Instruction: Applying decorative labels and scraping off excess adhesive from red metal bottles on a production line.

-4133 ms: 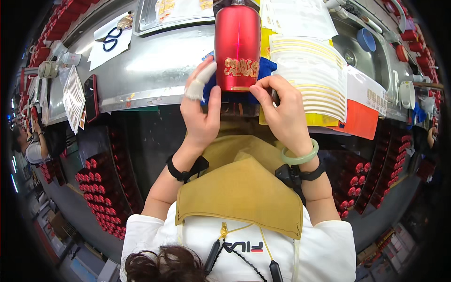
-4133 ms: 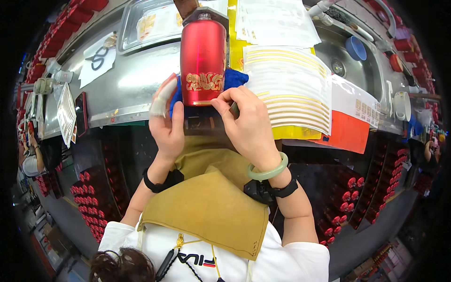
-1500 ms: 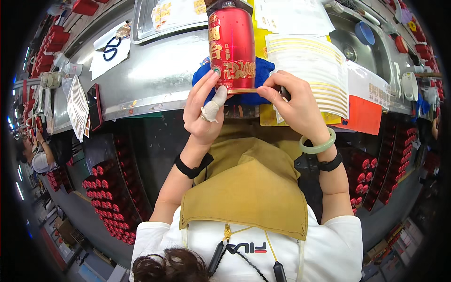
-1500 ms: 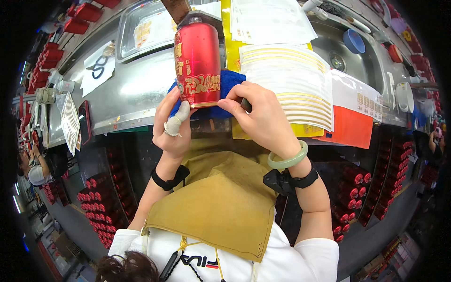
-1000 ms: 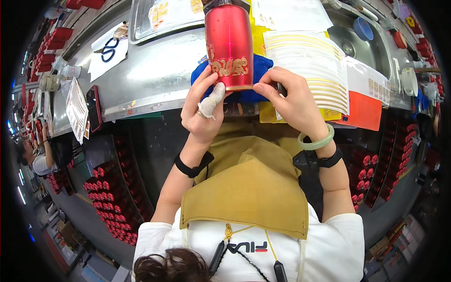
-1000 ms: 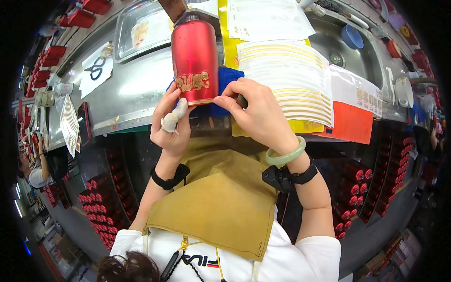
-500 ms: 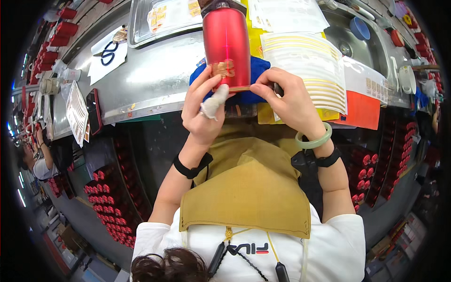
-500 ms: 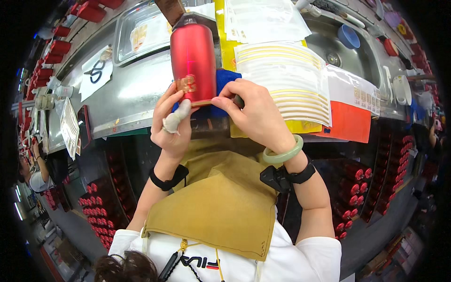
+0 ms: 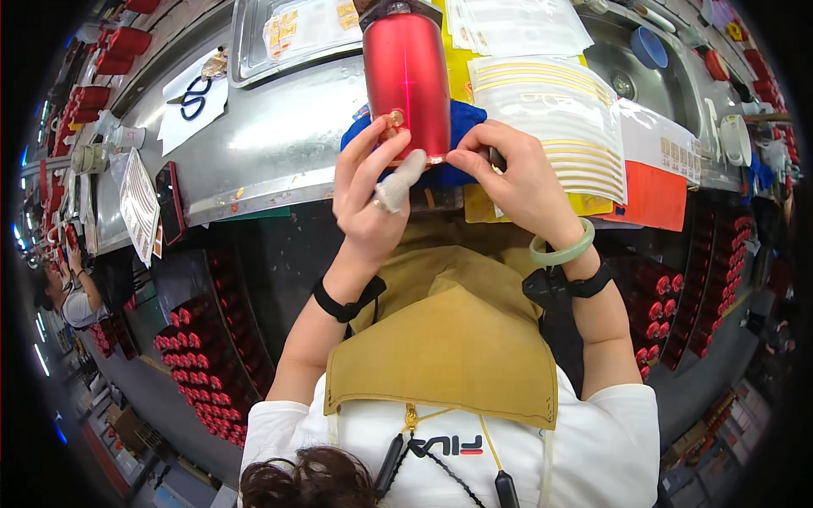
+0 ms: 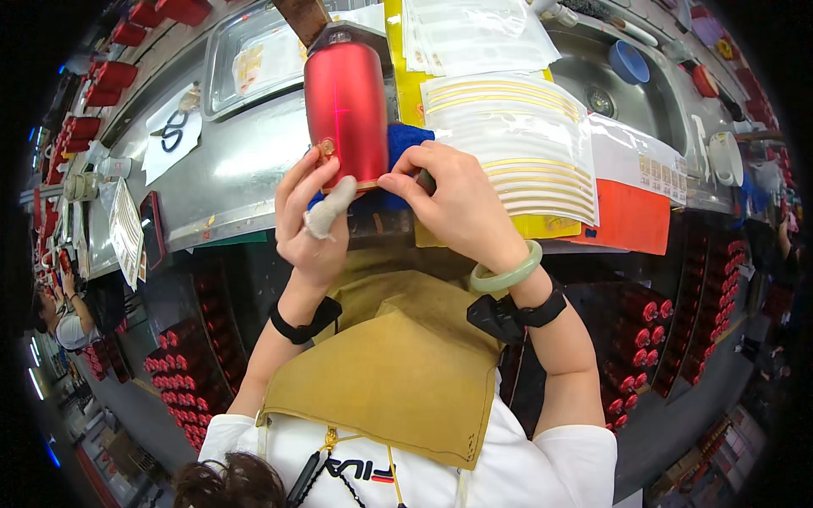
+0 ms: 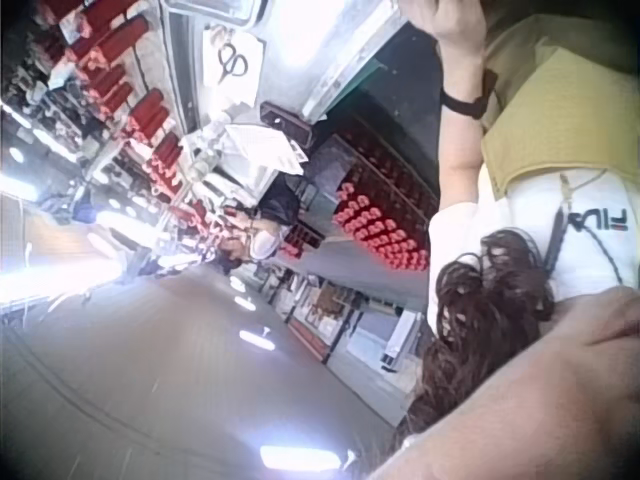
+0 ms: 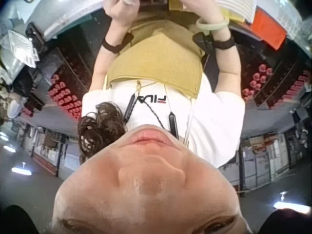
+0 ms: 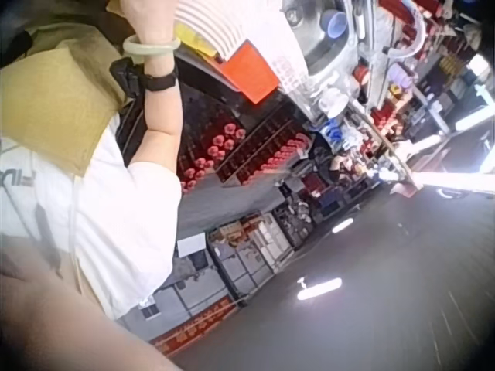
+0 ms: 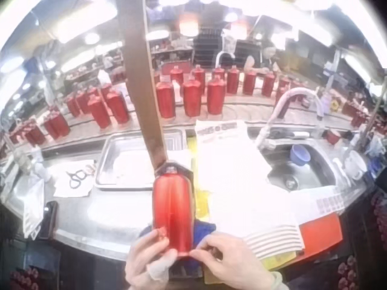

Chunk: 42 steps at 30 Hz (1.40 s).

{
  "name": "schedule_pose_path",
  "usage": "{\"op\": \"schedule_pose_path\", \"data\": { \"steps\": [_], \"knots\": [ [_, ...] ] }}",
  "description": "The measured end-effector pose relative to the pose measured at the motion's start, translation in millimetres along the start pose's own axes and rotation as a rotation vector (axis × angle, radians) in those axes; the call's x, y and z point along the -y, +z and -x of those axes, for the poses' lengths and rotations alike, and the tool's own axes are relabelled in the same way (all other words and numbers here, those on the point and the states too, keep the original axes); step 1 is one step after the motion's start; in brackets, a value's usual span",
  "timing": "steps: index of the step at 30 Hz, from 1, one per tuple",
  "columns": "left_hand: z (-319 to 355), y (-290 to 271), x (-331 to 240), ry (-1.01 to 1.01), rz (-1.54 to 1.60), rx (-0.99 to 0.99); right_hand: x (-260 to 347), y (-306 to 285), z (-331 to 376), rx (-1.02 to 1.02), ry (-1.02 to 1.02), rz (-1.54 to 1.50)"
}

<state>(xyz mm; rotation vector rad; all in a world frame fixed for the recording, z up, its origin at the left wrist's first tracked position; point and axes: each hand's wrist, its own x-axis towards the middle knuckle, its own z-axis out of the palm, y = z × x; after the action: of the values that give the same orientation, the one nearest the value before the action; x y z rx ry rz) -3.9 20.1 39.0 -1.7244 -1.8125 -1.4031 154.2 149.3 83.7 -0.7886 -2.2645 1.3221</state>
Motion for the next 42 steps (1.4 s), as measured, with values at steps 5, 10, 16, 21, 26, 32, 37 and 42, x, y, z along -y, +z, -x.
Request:
{"op": "schedule_pose_path", "data": {
  "steps": [5,10,16,21,26,32,37,42],
  "knots": [
    [18,7,0,-0.285,0.261,-0.218,7,0,-1,0.012,-0.004,-0.008],
    [16,0,1,-0.030,-0.107,-0.093,4,-2,0,-0.004,-0.029,0.008],
    [-2,-3,-13,0.027,-0.188,0.002,0,-1,-1,0.018,-0.010,0.024],
    [8,0,3,-0.074,0.059,-0.087,6,1,-3,-0.002,-0.030,0.017],
    [8,-1,2,-0.004,-0.052,-0.084,6,1,-5,0.001,-0.029,0.041],
    [2,-6,-11,0.027,-0.233,0.027,5,4,-3,-0.032,-0.044,0.037],
    [3,-6,-8,0.000,-0.052,-0.018,0,6,3,-0.066,-0.068,0.093],
    [20,-5,-5,-0.184,0.112,-0.104,-2,11,7,-0.164,0.015,0.032]
  ]
}}
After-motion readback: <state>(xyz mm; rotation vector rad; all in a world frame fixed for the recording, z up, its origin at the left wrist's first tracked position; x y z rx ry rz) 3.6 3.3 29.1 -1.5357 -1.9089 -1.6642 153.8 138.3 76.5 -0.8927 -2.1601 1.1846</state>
